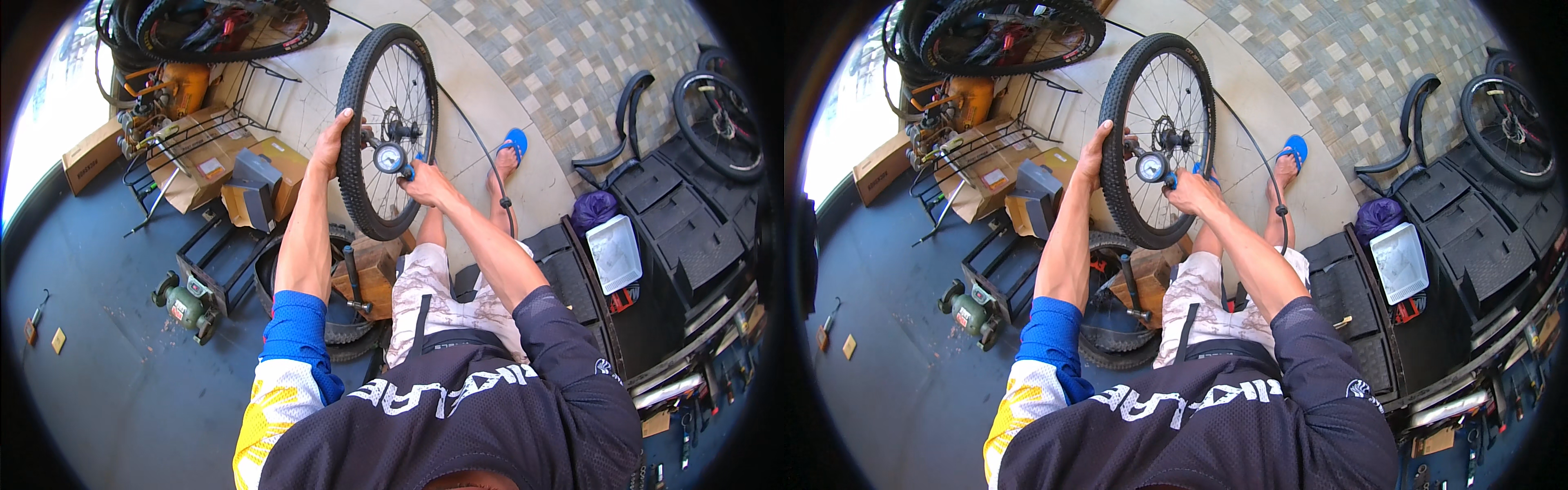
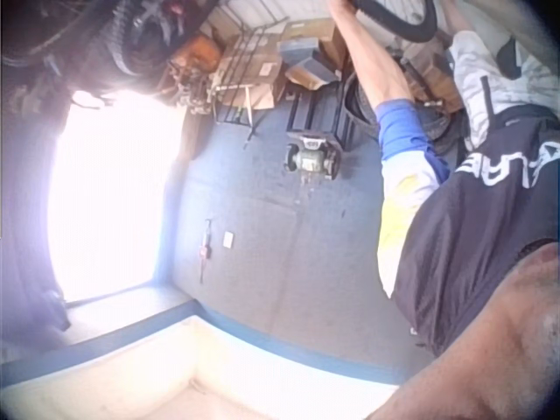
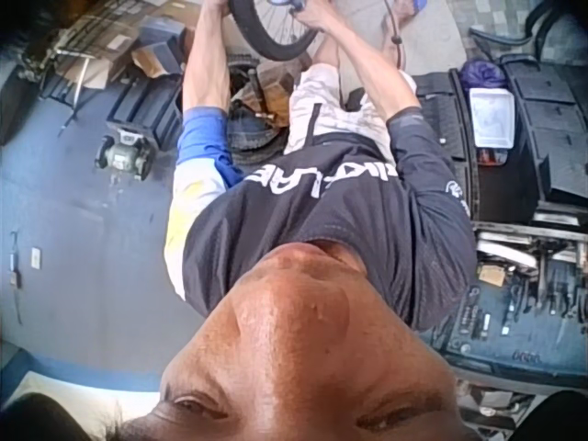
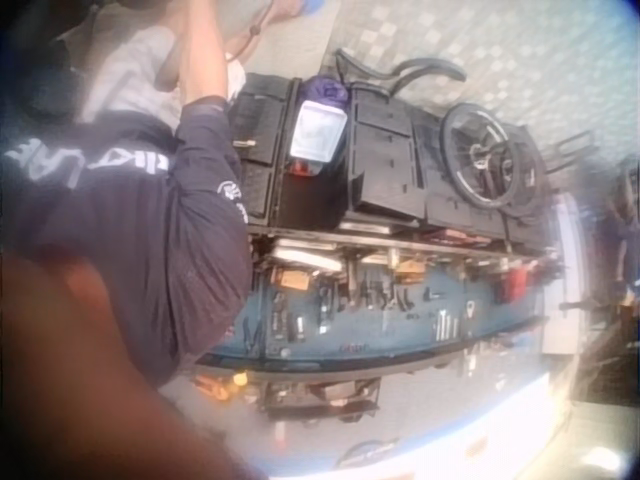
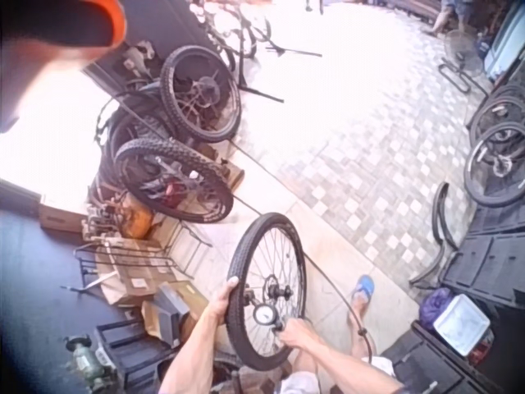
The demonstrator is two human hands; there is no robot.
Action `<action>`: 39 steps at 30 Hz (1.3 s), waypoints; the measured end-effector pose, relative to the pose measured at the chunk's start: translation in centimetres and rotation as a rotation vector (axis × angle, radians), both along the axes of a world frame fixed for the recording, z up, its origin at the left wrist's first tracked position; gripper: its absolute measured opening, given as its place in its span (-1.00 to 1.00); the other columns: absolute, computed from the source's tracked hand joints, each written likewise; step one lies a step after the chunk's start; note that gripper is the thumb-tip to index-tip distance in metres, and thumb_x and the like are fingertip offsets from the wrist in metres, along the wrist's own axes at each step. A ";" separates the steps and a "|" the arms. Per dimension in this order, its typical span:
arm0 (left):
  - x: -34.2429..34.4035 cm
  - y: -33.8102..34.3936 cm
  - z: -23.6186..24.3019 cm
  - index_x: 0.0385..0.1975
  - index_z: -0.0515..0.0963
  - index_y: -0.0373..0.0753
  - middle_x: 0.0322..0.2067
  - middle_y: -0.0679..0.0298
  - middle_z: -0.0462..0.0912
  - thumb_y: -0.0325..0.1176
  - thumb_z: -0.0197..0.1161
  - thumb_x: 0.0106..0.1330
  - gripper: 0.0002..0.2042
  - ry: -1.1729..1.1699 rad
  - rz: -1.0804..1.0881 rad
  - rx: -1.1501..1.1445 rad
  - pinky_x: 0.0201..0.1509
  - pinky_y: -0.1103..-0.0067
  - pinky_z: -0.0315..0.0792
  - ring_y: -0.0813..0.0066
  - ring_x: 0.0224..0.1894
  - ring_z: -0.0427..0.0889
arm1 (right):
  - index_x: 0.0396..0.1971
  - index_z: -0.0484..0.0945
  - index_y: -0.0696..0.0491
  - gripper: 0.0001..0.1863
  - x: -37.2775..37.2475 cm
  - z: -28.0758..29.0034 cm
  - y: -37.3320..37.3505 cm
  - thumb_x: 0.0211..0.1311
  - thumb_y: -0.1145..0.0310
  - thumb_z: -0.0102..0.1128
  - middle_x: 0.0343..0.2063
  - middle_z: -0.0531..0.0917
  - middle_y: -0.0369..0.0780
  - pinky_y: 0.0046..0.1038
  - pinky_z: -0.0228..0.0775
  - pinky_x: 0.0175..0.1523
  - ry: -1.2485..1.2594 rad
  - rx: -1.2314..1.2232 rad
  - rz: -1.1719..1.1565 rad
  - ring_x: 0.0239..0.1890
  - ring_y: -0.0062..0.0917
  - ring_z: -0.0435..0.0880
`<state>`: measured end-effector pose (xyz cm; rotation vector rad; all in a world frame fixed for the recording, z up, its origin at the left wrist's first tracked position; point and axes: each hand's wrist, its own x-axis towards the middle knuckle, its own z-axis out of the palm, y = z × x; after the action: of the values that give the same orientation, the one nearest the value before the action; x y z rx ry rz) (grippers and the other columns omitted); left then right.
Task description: The person inflates a bicycle tire using a floor pump, then removes the valve cap. They walk to a workbench, retrieve a tool, and return to a red bicycle mounted on a stand. The person uses a screwdriver to adjust the seat post and pedals.
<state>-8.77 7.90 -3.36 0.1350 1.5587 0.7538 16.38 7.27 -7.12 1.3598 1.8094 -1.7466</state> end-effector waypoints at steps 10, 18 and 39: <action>0.8 -0.1 0.7 -0.01 0.63 -0.30 -0.26 0.18 0.77 0.26 0.29 0.34 -0.37 0.014 0.051 -0.014 -0.31 0.55 0.56 0.47 -0.39 0.68 | -0.07 0.59 0.21 -0.47 0.2 1.6 1.1 0.27 0.00 0.27 -0.23 0.73 0.22 -0.01 0.54 0.10 -0.012 -0.111 0.020 -0.06 0.12 0.73; 0.3 0.4 0.5 0.08 0.59 -0.25 -0.15 0.16 0.77 0.33 0.26 0.31 -0.31 -0.004 0.020 -0.054 -0.15 0.48 0.61 0.42 -0.29 0.69 | -0.03 0.63 0.16 -0.47 -0.2 -0.9 -0.5 0.22 0.00 0.27 -0.13 0.74 0.17 -0.01 0.54 0.14 0.023 0.015 -0.033 0.00 0.06 0.74; 12.8 9.6 6.0 0.03 0.40 -0.47 -0.04 -0.30 0.62 -0.04 0.35 0.23 -0.39 1.136 -1.063 0.045 0.18 0.09 0.49 -0.27 0.06 0.61 | -0.12 0.58 0.09 -0.61 49.2 12.4 5.7 0.28 0.09 0.37 -0.47 0.63 -0.16 -0.29 0.42 -0.34 -0.378 0.963 -1.686 -0.44 -0.33 0.63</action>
<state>4.03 17.54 2.62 1.4938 2.1156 -0.2432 65.57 12.97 5.28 3.8970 1.0542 -0.4647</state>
